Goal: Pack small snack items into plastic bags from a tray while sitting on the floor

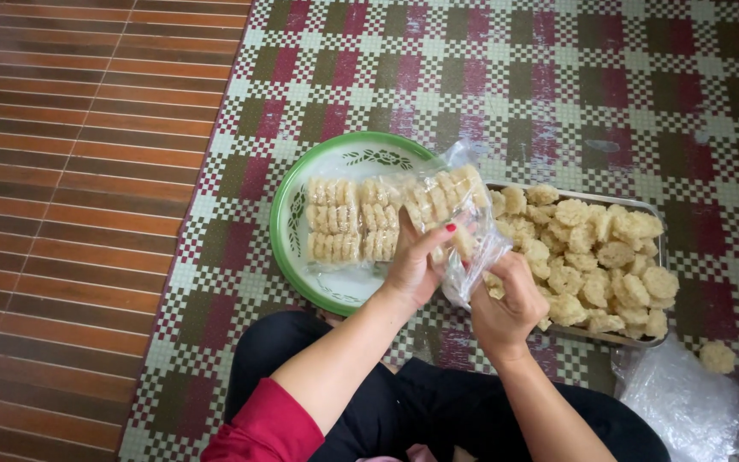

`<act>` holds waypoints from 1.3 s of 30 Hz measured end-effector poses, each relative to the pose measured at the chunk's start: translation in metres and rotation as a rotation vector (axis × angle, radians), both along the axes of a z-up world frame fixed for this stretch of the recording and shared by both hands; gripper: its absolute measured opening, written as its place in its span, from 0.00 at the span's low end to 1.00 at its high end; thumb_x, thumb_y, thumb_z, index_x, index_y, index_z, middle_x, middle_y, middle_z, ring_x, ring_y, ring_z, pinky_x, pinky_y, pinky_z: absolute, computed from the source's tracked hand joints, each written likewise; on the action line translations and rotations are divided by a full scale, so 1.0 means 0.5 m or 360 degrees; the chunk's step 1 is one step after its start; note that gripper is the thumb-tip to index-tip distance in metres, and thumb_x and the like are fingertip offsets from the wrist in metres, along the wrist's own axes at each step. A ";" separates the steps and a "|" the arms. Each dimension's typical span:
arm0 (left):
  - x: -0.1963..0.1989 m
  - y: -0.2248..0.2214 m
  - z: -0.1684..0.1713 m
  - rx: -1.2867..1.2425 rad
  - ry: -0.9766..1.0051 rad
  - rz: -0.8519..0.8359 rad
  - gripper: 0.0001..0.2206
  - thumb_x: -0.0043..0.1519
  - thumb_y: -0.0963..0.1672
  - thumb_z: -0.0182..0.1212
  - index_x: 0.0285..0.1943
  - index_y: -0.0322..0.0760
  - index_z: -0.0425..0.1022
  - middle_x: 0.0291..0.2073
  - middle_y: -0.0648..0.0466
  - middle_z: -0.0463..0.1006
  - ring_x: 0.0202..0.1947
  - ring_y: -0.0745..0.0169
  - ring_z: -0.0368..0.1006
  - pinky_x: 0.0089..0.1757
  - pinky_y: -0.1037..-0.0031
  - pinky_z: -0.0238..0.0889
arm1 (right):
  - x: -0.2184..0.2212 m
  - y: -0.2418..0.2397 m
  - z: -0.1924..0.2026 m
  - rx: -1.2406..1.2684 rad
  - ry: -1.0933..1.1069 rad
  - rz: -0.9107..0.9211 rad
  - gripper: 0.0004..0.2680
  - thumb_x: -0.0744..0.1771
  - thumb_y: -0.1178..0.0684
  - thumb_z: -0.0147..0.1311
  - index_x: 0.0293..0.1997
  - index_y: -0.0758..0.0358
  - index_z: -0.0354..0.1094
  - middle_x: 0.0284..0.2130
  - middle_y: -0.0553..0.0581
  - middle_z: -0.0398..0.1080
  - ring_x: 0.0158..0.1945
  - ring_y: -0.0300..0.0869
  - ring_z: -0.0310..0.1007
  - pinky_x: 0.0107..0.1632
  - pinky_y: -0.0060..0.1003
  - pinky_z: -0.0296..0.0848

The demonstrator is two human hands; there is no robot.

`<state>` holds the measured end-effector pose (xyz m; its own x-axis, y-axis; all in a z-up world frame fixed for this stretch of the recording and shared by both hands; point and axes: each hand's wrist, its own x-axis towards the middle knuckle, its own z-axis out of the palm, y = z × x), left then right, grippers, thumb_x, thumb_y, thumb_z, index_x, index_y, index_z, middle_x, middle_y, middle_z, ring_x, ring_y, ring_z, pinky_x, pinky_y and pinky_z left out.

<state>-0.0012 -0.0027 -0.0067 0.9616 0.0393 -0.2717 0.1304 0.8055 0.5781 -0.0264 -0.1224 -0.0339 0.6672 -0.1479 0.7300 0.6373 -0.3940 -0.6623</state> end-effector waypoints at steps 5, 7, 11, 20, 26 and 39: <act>-0.009 -0.021 -0.025 -0.0038 -0.0068 0.0035 0.50 0.47 0.41 0.75 0.74 0.42 0.37 0.65 0.33 0.60 0.60 0.36 0.66 0.55 0.45 0.65 | 0.001 -0.001 -0.040 -0.0089 -0.0061 -0.0128 0.06 0.61 0.61 0.75 0.30 0.61 0.78 0.22 0.55 0.73 0.25 0.48 0.72 0.35 0.39 0.74; -0.016 -0.019 -0.018 -0.0040 -0.0067 -0.0026 0.57 0.48 0.42 0.76 0.78 0.43 0.26 0.68 0.28 0.54 0.62 0.32 0.64 0.57 0.42 0.61 | 0.001 -0.006 -0.060 -0.0076 -0.0068 -0.0135 0.07 0.61 0.60 0.76 0.30 0.61 0.78 0.21 0.54 0.72 0.24 0.48 0.71 0.35 0.40 0.74; -0.017 -0.021 -0.007 -0.0083 -0.0160 0.0049 0.48 0.45 0.39 0.75 0.73 0.39 0.44 0.65 0.34 0.60 0.61 0.30 0.65 0.58 0.42 0.60 | -0.004 -0.006 -0.076 -0.0104 -0.0111 -0.0101 0.08 0.60 0.61 0.75 0.27 0.59 0.76 0.19 0.54 0.69 0.22 0.51 0.68 0.35 0.36 0.73; -0.010 -0.010 0.000 -0.0116 -0.0044 0.0095 0.41 0.44 0.36 0.73 0.67 0.39 0.51 0.63 0.37 0.63 0.59 0.26 0.67 0.55 0.42 0.64 | -0.012 -0.005 -0.058 -0.0311 -0.0069 -0.0023 0.08 0.60 0.64 0.67 0.37 0.65 0.75 0.31 0.64 0.75 0.35 0.62 0.76 0.39 0.50 0.75; 0.017 0.005 -0.022 -0.0196 0.0084 0.0104 0.27 0.51 0.37 0.68 0.59 0.43 0.65 0.62 0.40 0.68 0.56 0.30 0.71 0.51 0.47 0.69 | 0.005 -0.022 -0.052 -0.0641 -0.0276 -0.0089 0.14 0.63 0.51 0.68 0.50 0.65 0.76 0.44 0.65 0.78 0.42 0.54 0.80 0.42 0.43 0.77; 0.039 -0.030 -0.268 -0.0403 0.0068 -0.0084 0.29 0.50 0.35 0.65 0.62 0.50 0.71 0.59 0.49 0.75 0.60 0.33 0.69 0.59 0.41 0.60 | 0.045 -0.075 -0.065 -0.0143 0.0248 -0.0086 0.08 0.60 0.66 0.64 0.37 0.58 0.76 0.27 0.56 0.74 0.32 0.52 0.76 0.39 0.43 0.75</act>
